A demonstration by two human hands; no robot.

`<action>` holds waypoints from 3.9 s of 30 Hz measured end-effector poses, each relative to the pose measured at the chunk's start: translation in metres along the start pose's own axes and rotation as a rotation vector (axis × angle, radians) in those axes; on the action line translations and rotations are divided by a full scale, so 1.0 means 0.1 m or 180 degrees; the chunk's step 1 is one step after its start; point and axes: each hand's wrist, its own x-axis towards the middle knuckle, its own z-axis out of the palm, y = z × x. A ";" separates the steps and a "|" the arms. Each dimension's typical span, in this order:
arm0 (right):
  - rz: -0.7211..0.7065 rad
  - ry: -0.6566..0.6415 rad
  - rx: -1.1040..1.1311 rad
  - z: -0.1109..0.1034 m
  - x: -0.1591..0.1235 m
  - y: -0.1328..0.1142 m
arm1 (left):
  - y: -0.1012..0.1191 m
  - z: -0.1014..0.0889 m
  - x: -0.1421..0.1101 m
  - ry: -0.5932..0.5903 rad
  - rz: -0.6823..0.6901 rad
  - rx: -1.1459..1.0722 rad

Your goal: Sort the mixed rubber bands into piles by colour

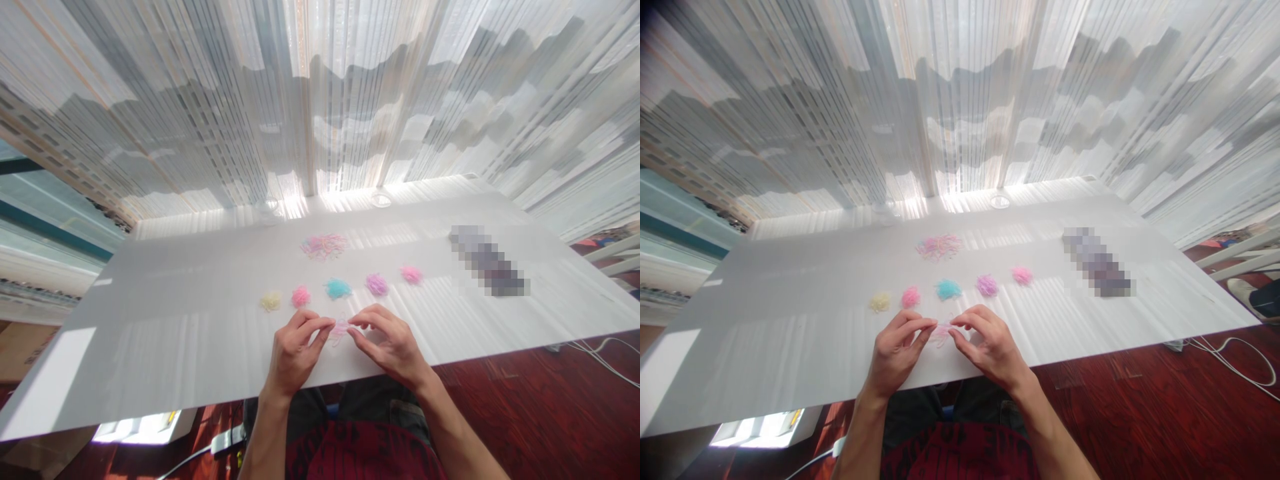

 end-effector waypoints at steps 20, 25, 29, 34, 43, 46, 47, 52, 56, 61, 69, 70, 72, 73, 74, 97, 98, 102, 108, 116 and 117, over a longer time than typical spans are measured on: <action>0.0593 0.1303 -0.1997 -0.86 0.11 0.61 | 0.05 -0.02 0.01 -0.0152 -0.0235 0.0178; 0.0834 0.1190 -0.1954 -0.83 0.10 0.66 | 0.07 -0.03 0.02 -0.0205 -0.0231 0.0234; 0.1038 0.1108 -0.1788 -0.84 0.09 0.64 | 0.08 -0.04 0.03 -0.0241 -0.0245 0.0249; 0.1114 0.1092 -0.1740 -0.86 0.10 0.64 | 0.08 -0.03 0.04 -0.0232 -0.0258 0.0291; 0.1063 0.1095 -0.1790 -0.85 0.09 0.65 | 0.09 -0.04 0.03 -0.0229 -0.0242 0.0310; 0.0944 0.1150 -0.1800 -0.85 0.10 0.64 | 0.09 -0.04 0.03 -0.0244 -0.0250 0.0342; 0.0856 0.1174 -0.1806 -0.85 0.10 0.62 | 0.10 -0.04 0.04 -0.0244 -0.0238 0.0362; 0.0378 0.0900 -0.1493 -0.67 0.05 0.38 | 0.13 -0.04 0.07 -0.0331 -0.0063 0.0574; 0.0138 -0.0064 -0.0833 -0.35 -0.01 0.12 | 0.13 -0.02 0.08 -0.0562 0.0091 0.0966; 0.0019 -0.0679 -0.0718 -0.07 0.01 0.03 | 0.10 0.00 0.06 -0.0727 0.0128 0.1130; 0.0052 -0.0554 -0.0629 -0.05 0.03 0.04 | 0.09 0.00 0.06 -0.0694 0.0080 0.1007; 0.0074 -0.0537 -0.0615 -0.05 0.03 0.03 | 0.09 0.00 0.06 -0.0687 0.0075 0.0991; 0.0115 -0.0526 -0.0591 -0.03 0.04 0.03 | 0.09 0.00 0.06 -0.0670 0.0068 0.0958; 0.0127 -0.0535 -0.0583 -0.02 0.05 0.03 | 0.09 0.00 0.06 -0.0659 0.0066 0.0946; 0.0134 -0.0548 -0.0579 -0.01 0.06 0.04 | 0.08 0.00 0.06 -0.0654 0.0068 0.0933; 0.0054 -0.0439 -0.0624 0.04 0.06 0.09 | 0.06 0.07 0.07 -0.0471 -0.0225 0.1242; 0.0078 -0.0383 -0.0627 0.04 0.06 0.09 | 0.06 0.09 0.08 -0.0445 -0.0278 0.1297; 0.0156 -0.0250 -0.0762 0.06 0.07 0.08 | 0.09 0.16 0.12 -0.0349 -0.0503 0.1461; 0.0167 -0.0330 -0.0862 0.09 0.06 0.08 | 0.11 0.19 0.13 -0.0296 -0.0558 0.1470; 0.0106 -0.0436 -0.0692 0.04 0.05 0.07 | 0.12 0.13 0.10 -0.0253 -0.0492 0.0892; 0.0086 -0.0447 -0.0651 0.04 0.05 0.07 | 0.12 0.12 0.10 -0.0260 -0.0478 0.0808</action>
